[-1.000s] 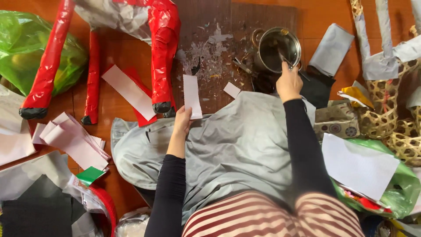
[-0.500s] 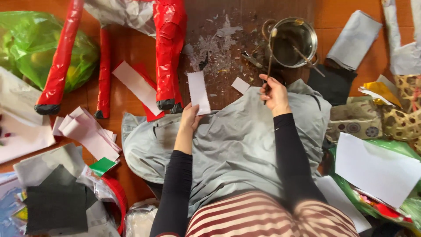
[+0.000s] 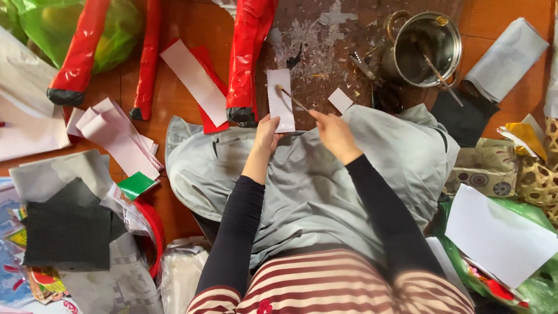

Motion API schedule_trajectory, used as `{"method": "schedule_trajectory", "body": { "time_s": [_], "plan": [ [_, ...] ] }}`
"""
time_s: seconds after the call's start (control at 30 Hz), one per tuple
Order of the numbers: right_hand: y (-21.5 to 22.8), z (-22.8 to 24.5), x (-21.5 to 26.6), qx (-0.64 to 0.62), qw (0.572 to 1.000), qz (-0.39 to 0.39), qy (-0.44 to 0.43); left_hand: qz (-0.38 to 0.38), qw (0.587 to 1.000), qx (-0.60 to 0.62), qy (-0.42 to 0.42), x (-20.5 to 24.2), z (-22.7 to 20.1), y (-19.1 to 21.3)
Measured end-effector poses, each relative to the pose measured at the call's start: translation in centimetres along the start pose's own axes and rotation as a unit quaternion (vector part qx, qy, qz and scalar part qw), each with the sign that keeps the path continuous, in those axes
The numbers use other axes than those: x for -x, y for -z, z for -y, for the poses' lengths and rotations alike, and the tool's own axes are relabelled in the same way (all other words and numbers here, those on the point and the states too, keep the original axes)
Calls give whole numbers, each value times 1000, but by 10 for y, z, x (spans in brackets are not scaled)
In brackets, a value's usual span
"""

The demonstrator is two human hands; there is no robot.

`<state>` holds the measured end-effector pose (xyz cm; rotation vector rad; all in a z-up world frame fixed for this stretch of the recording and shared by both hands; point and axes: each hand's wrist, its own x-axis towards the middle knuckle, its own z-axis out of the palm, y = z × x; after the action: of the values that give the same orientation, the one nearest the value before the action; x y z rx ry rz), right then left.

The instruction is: Crafting a paper animal figure by layering paper strips and adhesive onto a frame.

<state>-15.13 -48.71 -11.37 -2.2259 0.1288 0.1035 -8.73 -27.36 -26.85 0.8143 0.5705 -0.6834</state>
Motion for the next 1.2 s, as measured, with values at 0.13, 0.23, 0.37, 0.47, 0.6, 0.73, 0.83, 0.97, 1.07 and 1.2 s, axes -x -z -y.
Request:
{"method": "schedule_trajectory", "body": {
  "time_s": [0.13, 0.23, 0.37, 0.47, 0.6, 0.73, 0.83, 0.97, 1.07, 1.2],
  "plan": [
    [-21, 29, -25, 226, 974, 10, 19, -14, 999, -27, 16, 3, -1, -2],
    [-29, 31, -31, 240, 970, -13, 27, -20, 998, -51, 22, 1, -1, 1],
    [-16, 42, 4, 239, 970, -18, 36, -22, 999, 4, 38, -14, 5, 13],
    [1, 60, 53, 227, 973, -6, 29, -8, 999, -3, 44, -13, 8, 14],
    [7, 74, 97, 174, 983, 49, -33, -24, 997, 44, 52, -7, 4, 10],
    [-7, 73, 117, 51, 997, 47, -33, -26, 995, 75, 54, 4, -7, -1],
    [-8, 65, 121, 33, 995, 63, -73, -47, 995, 68, 47, -5, 0, 8],
    [9, 46, 128, 93, 988, 50, -116, -54, 995, 45, 64, 6, -11, -3],
    [19, 38, 117, 101, 988, 19, -115, -19, 997, 36, 69, 10, -13, -6],
    [5, 45, 64, 84, 995, -23, -38, -21, 997, 33, 72, 6, -9, -3]
  ]
}}
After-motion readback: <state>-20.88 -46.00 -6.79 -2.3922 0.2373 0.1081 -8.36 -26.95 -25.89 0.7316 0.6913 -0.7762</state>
